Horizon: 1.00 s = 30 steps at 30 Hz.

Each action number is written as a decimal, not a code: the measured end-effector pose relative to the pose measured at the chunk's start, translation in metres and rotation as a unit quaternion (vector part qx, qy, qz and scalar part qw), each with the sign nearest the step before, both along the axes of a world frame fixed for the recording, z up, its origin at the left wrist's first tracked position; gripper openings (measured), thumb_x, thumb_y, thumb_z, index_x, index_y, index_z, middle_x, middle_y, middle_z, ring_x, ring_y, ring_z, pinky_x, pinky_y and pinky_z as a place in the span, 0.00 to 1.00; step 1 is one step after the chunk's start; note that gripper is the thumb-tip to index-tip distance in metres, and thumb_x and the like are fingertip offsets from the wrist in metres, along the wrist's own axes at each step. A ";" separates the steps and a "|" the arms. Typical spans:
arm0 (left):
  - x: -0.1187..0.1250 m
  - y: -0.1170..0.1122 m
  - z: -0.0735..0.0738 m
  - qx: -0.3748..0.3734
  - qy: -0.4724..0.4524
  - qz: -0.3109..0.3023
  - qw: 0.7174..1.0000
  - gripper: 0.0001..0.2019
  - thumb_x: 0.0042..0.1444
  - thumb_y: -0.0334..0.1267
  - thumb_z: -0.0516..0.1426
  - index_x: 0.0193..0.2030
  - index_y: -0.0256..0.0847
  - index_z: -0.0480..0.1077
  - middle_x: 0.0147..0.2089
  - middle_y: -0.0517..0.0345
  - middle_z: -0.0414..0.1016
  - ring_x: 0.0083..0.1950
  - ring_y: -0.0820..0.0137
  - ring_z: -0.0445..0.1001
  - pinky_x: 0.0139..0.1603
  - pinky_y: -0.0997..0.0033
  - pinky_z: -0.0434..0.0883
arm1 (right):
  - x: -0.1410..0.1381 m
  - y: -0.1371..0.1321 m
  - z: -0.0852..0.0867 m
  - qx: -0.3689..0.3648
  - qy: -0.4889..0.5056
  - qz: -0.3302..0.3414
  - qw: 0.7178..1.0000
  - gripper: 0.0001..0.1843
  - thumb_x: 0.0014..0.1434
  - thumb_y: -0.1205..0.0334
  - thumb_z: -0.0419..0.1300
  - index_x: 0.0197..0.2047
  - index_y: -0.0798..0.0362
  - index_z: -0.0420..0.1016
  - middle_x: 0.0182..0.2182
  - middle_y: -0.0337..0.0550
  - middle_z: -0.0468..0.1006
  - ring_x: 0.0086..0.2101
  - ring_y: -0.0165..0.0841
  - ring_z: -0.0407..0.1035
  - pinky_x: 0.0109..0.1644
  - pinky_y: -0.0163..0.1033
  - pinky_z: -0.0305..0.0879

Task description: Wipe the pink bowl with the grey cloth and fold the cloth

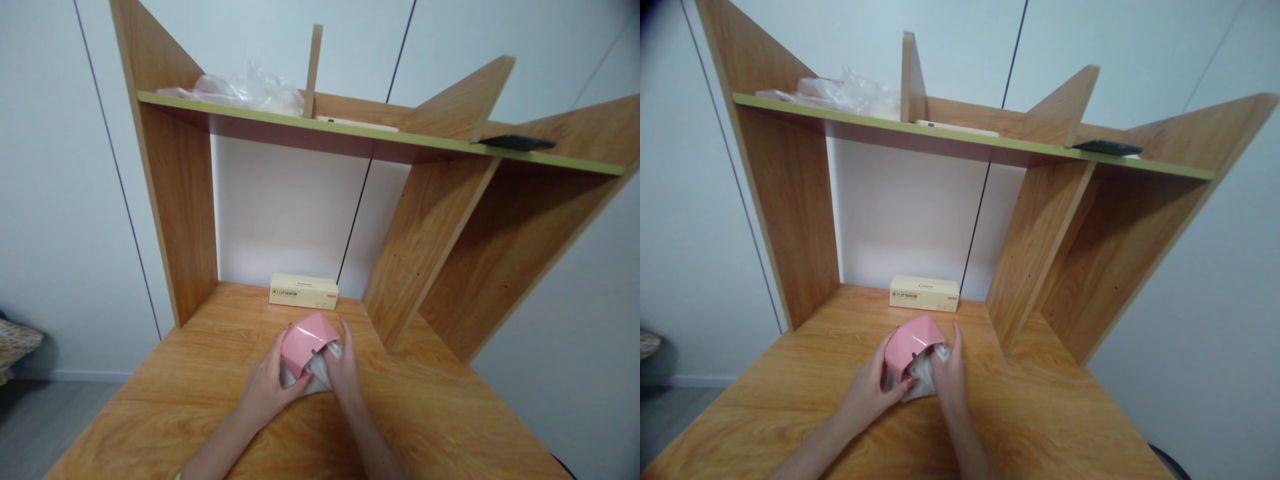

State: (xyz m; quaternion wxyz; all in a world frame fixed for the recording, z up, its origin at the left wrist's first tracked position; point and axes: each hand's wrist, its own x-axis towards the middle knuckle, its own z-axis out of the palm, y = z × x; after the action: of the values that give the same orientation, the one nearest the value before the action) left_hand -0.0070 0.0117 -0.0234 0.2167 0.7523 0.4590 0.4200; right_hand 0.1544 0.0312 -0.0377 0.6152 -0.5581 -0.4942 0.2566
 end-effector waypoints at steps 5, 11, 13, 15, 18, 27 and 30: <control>-0.003 0.003 -0.004 0.008 -0.018 0.002 1.000 0.32 0.45 0.46 0.58 0.56 0.36 0.55 0.50 0.44 0.69 0.49 0.58 0.70 0.47 0.62 0.68 | -0.007 -0.001 -0.002 -0.017 -0.001 -0.009 1.000 0.38 0.44 0.63 0.58 0.59 0.55 0.52 0.39 0.45 0.73 0.36 0.36 0.70 0.40 0.39 0.66; 0.000 0.002 -0.006 0.053 0.029 0.013 0.998 0.31 0.42 0.43 0.59 0.54 0.39 0.58 0.47 0.48 0.72 0.43 0.59 0.74 0.42 0.66 0.70 | -0.004 -0.007 0.006 -0.044 -0.092 -0.028 0.994 0.41 0.43 0.70 0.52 0.62 0.56 0.45 0.18 0.30 0.65 0.20 0.31 0.65 0.26 0.33 0.61; 0.001 0.002 -0.006 0.061 0.045 0.011 0.997 0.30 0.42 0.43 0.59 0.53 0.39 0.59 0.47 0.48 0.72 0.43 0.59 0.74 0.41 0.67 0.70 | -0.002 -0.008 0.010 -0.039 -0.124 -0.025 0.991 0.40 0.44 0.69 0.51 0.62 0.55 0.45 0.18 0.29 0.64 0.20 0.31 0.64 0.24 0.32 0.59; 0.001 0.002 -0.005 0.054 0.060 0.013 0.997 0.30 0.42 0.42 0.59 0.53 0.40 0.58 0.46 0.48 0.73 0.41 0.59 0.75 0.39 0.67 0.71 | 0.000 -0.009 0.013 -0.036 -0.153 -0.028 0.987 0.38 0.46 0.66 0.51 0.62 0.54 0.45 0.19 0.30 0.64 0.20 0.32 0.64 0.24 0.33 0.58; 0.001 0.002 -0.003 0.023 0.070 0.017 0.997 0.29 0.43 0.42 0.58 0.53 0.39 0.58 0.42 0.49 0.74 0.38 0.60 0.75 0.36 0.68 0.70 | 0.002 -0.009 0.014 -0.026 -0.188 -0.050 0.980 0.36 0.48 0.61 0.53 0.60 0.54 0.49 0.22 0.33 0.66 0.24 0.33 0.65 0.27 0.35 0.60; 0.000 0.016 -0.010 -0.082 -0.056 0.092 0.991 0.23 0.45 0.43 0.56 0.48 0.35 0.60 0.38 0.49 0.74 0.36 0.62 0.74 0.35 0.66 0.70 | 0.003 -0.002 0.007 -0.030 -0.151 -0.028 0.988 0.39 0.49 0.59 0.54 0.62 0.55 0.45 0.25 0.36 0.71 0.26 0.35 0.69 0.29 0.36 0.64; -0.004 0.026 -0.015 -0.121 -0.163 0.121 0.972 0.19 0.47 0.45 0.55 0.43 0.35 0.61 0.31 0.54 0.73 0.26 0.67 0.73 0.26 0.69 0.69 | 0.009 0.002 0.000 -0.052 -0.122 -0.038 0.990 0.39 0.49 0.55 0.56 0.61 0.57 0.46 0.36 0.48 0.75 0.36 0.39 0.71 0.38 0.41 0.66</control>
State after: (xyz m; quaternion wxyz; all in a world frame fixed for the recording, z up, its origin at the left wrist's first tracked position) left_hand -0.0114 0.0378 -0.0384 0.3256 0.5807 0.5525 0.5015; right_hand 0.1639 0.0337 -0.0377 0.5298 -0.6348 -0.5301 0.1880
